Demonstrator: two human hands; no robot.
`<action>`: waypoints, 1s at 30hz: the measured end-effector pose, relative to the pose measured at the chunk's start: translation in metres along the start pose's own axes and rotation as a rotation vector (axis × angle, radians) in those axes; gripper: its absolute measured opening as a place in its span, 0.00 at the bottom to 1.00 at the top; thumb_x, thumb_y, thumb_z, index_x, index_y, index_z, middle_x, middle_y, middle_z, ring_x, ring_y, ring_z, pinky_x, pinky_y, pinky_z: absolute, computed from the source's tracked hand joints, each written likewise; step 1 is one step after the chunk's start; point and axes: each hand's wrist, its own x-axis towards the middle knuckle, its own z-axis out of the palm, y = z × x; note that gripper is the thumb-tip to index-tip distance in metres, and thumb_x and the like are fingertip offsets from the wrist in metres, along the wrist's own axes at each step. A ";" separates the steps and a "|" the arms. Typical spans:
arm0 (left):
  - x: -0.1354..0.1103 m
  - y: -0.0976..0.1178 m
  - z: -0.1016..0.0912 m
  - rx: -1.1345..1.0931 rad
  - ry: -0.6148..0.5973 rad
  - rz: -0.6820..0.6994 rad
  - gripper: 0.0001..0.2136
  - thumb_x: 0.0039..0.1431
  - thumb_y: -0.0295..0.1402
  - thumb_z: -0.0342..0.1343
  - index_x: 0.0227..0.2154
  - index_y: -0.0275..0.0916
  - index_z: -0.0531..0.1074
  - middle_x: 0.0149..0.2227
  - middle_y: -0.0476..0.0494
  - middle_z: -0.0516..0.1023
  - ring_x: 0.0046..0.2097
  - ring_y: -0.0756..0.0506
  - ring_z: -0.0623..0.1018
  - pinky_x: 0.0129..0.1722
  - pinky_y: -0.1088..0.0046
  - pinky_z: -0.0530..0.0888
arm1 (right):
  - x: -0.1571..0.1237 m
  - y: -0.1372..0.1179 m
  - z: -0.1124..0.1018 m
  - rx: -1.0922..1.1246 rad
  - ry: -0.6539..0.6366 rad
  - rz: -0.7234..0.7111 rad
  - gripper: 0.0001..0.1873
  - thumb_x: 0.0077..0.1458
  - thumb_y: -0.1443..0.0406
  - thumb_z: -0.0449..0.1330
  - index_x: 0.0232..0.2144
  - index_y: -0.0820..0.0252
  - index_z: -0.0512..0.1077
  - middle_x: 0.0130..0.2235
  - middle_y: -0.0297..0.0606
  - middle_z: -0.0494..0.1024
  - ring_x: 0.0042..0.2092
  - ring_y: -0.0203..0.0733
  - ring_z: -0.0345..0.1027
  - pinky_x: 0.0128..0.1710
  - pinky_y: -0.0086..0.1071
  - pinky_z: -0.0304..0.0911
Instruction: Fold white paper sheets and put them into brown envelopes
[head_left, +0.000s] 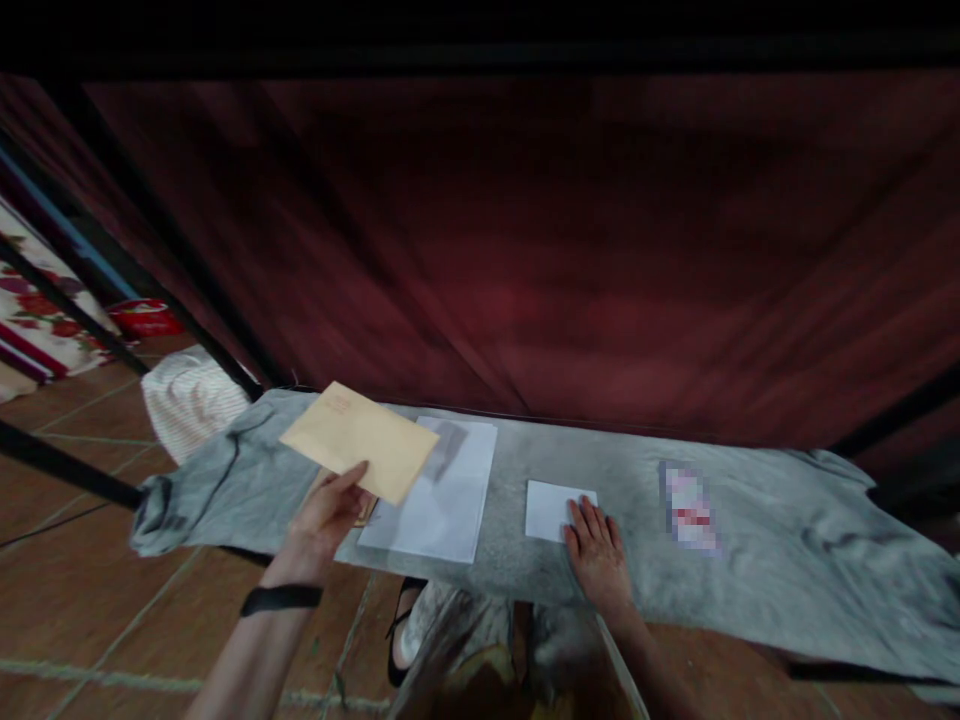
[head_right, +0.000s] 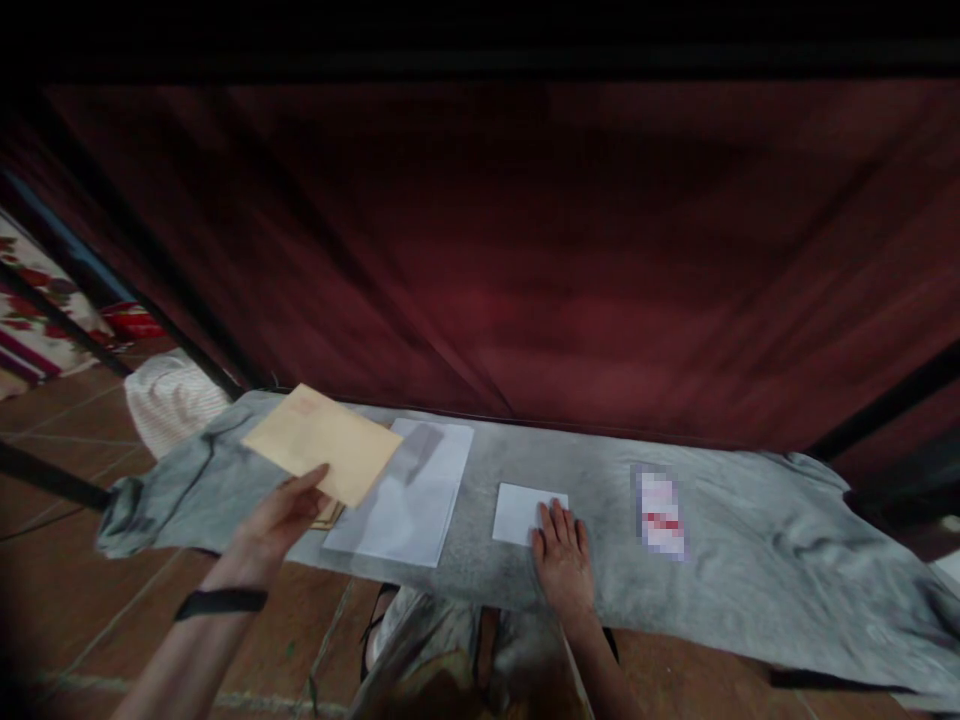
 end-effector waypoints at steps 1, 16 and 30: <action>-0.014 -0.016 0.014 -0.080 -0.099 -0.075 0.10 0.58 0.20 0.57 0.42 0.35 0.73 0.37 0.44 0.82 0.38 0.46 0.83 0.35 0.70 0.81 | 0.001 -0.002 -0.004 0.045 0.006 0.016 0.28 0.70 0.56 0.43 0.66 0.59 0.64 0.68 0.46 0.63 0.69 0.51 0.54 0.68 0.51 0.44; -0.112 -0.143 0.104 -0.127 -0.343 -0.277 0.12 0.56 0.20 0.60 0.41 0.41 0.75 0.38 0.47 0.84 0.45 0.44 0.84 0.44 0.68 0.83 | 0.015 -0.086 -0.076 1.681 -0.290 0.607 0.26 0.49 0.46 0.66 0.44 0.56 0.78 0.39 0.40 0.83 0.41 0.49 0.77 0.35 0.38 0.75; -0.130 -0.153 0.087 -0.005 -0.343 -0.462 0.09 0.58 0.21 0.60 0.37 0.43 0.75 0.38 0.46 0.84 0.43 0.46 0.84 0.42 0.72 0.82 | 0.013 -0.070 -0.123 1.549 -0.329 0.362 0.20 0.50 0.45 0.66 0.35 0.53 0.79 0.34 0.31 0.82 0.38 0.45 0.75 0.42 0.39 0.71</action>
